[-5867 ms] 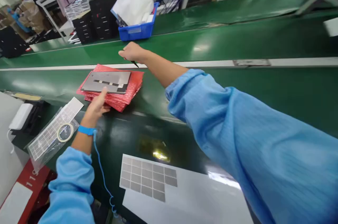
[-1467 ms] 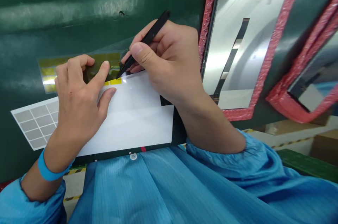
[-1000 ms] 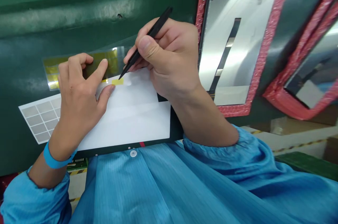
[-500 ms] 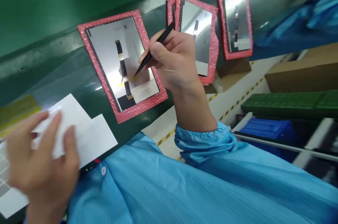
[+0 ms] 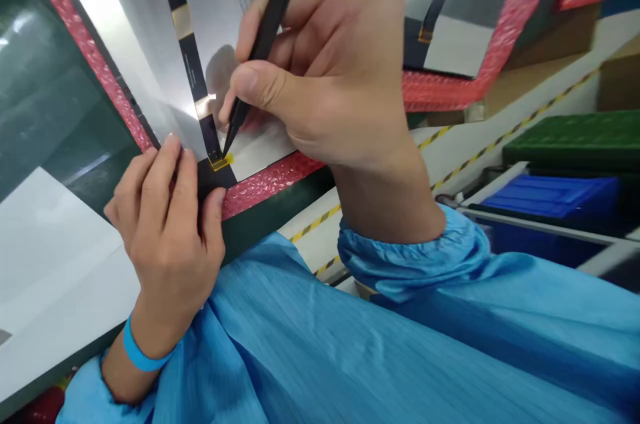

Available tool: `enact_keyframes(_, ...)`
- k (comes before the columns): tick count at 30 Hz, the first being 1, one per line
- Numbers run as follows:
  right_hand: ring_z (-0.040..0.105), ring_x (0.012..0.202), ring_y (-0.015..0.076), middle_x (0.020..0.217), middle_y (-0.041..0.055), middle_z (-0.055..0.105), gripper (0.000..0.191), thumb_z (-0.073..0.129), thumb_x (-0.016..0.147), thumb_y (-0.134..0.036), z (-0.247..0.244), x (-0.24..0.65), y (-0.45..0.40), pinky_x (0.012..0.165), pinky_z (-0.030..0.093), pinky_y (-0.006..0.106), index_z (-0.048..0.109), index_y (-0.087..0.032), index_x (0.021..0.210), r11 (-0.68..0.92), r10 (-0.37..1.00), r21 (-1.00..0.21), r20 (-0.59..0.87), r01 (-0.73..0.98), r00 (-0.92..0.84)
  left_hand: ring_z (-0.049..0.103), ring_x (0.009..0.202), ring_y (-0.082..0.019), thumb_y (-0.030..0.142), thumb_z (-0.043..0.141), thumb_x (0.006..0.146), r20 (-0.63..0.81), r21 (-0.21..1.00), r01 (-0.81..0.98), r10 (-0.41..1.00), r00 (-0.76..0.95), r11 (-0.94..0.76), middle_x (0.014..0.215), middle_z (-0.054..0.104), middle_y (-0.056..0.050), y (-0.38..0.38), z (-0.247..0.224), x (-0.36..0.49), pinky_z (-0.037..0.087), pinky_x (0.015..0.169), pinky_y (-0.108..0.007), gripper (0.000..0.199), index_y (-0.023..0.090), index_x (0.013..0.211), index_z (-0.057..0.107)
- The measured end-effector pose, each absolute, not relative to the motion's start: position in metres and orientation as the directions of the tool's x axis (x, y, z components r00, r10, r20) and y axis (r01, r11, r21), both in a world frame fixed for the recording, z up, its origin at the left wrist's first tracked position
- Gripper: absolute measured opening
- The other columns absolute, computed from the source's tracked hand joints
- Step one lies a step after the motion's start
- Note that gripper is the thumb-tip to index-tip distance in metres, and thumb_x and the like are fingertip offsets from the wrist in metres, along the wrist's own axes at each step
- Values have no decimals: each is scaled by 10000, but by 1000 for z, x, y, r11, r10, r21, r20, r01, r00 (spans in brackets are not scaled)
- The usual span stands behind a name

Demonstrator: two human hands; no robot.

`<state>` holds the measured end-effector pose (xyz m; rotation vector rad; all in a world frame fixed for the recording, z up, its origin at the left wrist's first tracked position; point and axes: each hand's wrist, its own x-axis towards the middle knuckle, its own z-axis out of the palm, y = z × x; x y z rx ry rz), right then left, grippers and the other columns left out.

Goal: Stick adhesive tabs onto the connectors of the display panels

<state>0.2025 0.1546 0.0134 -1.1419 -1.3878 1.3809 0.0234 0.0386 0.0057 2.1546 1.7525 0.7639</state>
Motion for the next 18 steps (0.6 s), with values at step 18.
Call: enact_keyframes(18, 691, 650, 131, 786, -16, 630, 501, 771, 953, -658, 27, 199, 157, 515, 588, 265, 604, -247, 720, -4, 963, -992, -37, 124, -266, 544, 1479, -361, 253, 737, 992, 178, 507, 826, 968, 178, -245, 1587, 606, -112, 38, 10, 22, 461, 1250, -641, 551, 272, 1524, 592)
